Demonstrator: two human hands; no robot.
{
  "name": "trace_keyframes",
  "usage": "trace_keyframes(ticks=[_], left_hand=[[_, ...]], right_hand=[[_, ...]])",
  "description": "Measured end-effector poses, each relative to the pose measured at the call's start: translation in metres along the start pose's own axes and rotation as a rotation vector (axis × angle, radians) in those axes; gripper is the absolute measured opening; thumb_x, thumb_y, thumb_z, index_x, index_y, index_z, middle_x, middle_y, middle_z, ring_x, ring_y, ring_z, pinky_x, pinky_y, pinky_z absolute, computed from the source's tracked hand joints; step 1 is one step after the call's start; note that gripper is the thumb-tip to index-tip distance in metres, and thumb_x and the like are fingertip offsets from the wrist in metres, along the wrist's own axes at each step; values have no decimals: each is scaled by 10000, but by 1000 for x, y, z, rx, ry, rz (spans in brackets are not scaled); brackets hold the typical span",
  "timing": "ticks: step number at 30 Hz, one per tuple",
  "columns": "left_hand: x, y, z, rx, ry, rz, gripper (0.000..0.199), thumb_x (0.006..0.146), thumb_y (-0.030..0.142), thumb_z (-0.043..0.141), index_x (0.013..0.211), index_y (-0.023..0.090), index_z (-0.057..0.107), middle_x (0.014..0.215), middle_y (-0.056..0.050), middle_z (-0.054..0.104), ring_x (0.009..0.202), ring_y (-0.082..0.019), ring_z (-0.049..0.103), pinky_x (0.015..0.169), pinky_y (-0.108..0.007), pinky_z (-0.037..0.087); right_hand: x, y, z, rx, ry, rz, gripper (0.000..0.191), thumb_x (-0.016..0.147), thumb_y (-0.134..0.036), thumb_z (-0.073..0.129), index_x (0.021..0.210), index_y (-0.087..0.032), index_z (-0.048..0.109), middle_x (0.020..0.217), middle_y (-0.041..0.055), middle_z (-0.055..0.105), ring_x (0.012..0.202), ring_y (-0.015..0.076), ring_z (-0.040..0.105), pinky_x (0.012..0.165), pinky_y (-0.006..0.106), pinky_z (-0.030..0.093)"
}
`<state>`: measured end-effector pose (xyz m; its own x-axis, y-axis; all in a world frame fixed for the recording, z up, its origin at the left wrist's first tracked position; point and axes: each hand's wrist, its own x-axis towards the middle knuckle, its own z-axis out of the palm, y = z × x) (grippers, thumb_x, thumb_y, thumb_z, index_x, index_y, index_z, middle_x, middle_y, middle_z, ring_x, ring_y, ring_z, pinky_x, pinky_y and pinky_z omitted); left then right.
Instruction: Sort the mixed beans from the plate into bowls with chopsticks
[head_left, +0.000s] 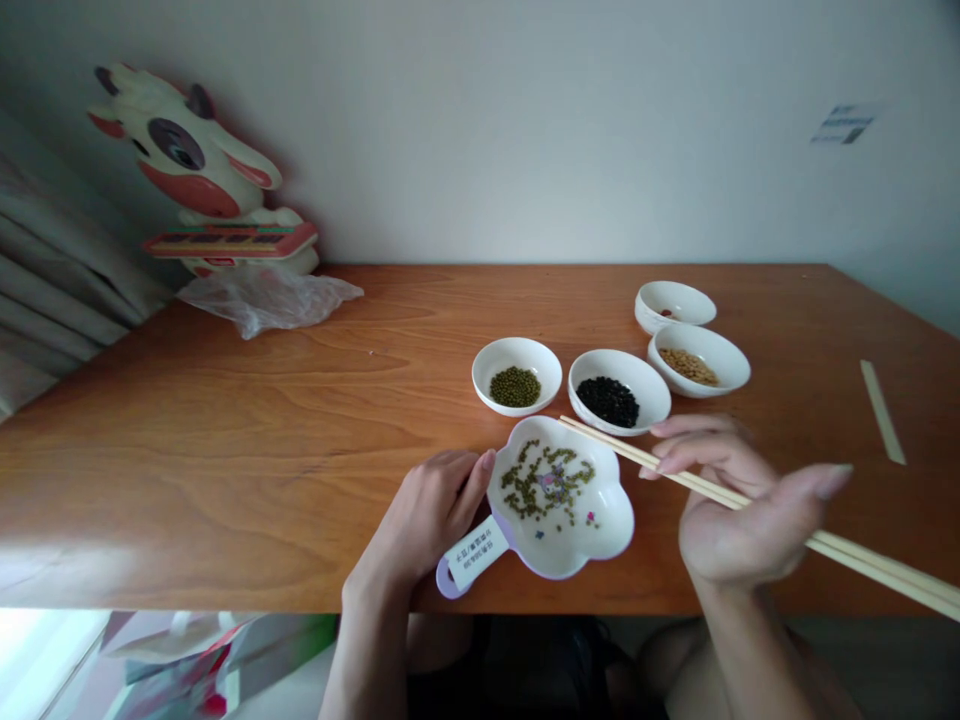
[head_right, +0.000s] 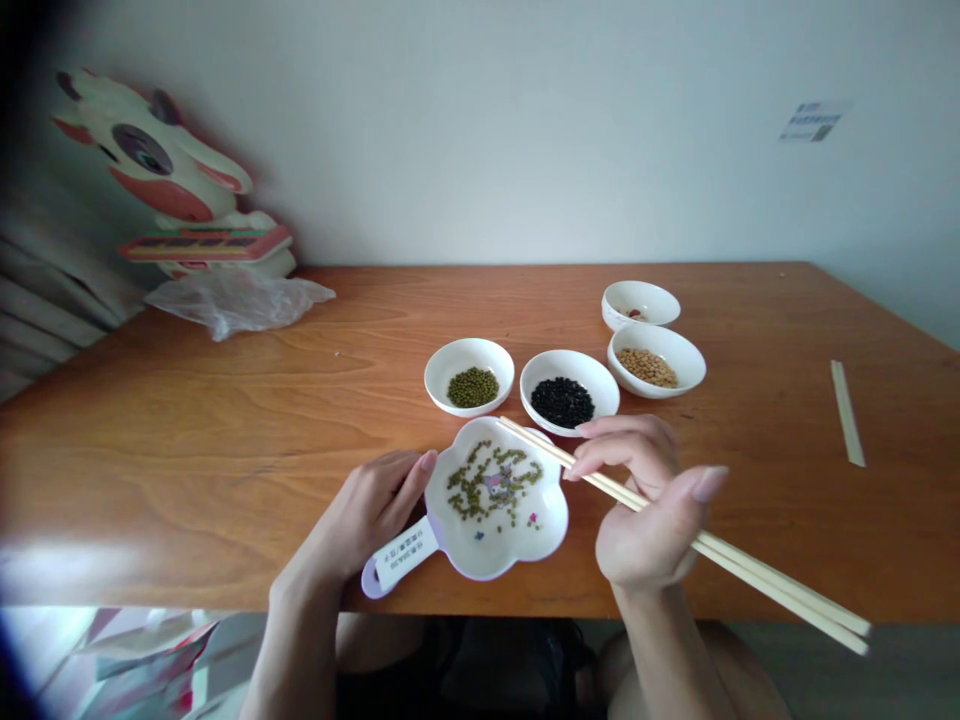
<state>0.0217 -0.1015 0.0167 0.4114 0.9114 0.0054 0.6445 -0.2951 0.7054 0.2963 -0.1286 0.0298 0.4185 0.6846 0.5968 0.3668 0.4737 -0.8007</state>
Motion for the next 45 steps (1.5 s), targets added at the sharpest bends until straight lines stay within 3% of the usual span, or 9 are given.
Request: trace_keyframes(ticks=[2,4,7,10,17,22,29,45], left_hand=[[0,0,0,-3,-1,1,506,1166,477,346,805,221,590,849,-38,719,790,-198,629,775,-320,409],[0,0,0,-7,0,5,498,1166,473,351,808,221,589,848,-35,716,786,-197,622,776,-318,405],[0,-1,0,-7,5,9,496,1165,465,353,796,220,575,834,-31,708,772,-192,608,768,-313,400],[0,-2,1,6,2,3,498,1165,468,353,787,217,557,829,-30,700,778,-189,606,771,-311,398],[1,-2,1,11,3,1,502,1165,472,344,779,214,535,818,-36,695,768,-192,599,756,-313,392],[1,-1,1,18,-8,-17,516,1163,502,343,776,215,525,803,-21,675,739,-181,575,740,-313,378],[1,-1,1,12,0,1,518,1165,497,344,766,212,514,778,-18,659,706,-173,541,720,-314,364],[1,-3,1,3,7,19,492,1168,471,363,790,211,541,809,-8,673,760,-168,589,757,-311,385]], right_hand=[[-3,-1,-7,26,-4,17,872,1053,-749,171,561,-285,723,566,68,662,901,319,725,1104,551,431],[-7,-3,-11,75,-8,96,884,1049,-764,163,574,-273,724,556,59,662,858,318,751,1106,574,456],[-12,-4,-14,111,-16,202,906,1015,-824,168,599,-249,731,595,72,685,804,319,755,917,531,560],[-16,-1,-18,58,-63,187,887,1015,-821,197,637,-237,747,646,82,716,765,293,729,786,445,549],[-25,1,-15,-16,-445,160,767,1104,-642,176,779,-234,737,746,53,720,636,201,612,585,356,413],[-28,-11,2,32,-634,78,693,1114,-632,205,806,-236,682,770,23,694,743,185,638,712,357,438],[-29,-13,11,-56,-665,9,668,1130,-596,166,831,-237,644,812,11,693,799,192,612,810,393,387],[-32,-10,14,15,-571,-56,662,1148,-530,198,752,-226,633,721,16,679,716,182,598,774,411,388]])
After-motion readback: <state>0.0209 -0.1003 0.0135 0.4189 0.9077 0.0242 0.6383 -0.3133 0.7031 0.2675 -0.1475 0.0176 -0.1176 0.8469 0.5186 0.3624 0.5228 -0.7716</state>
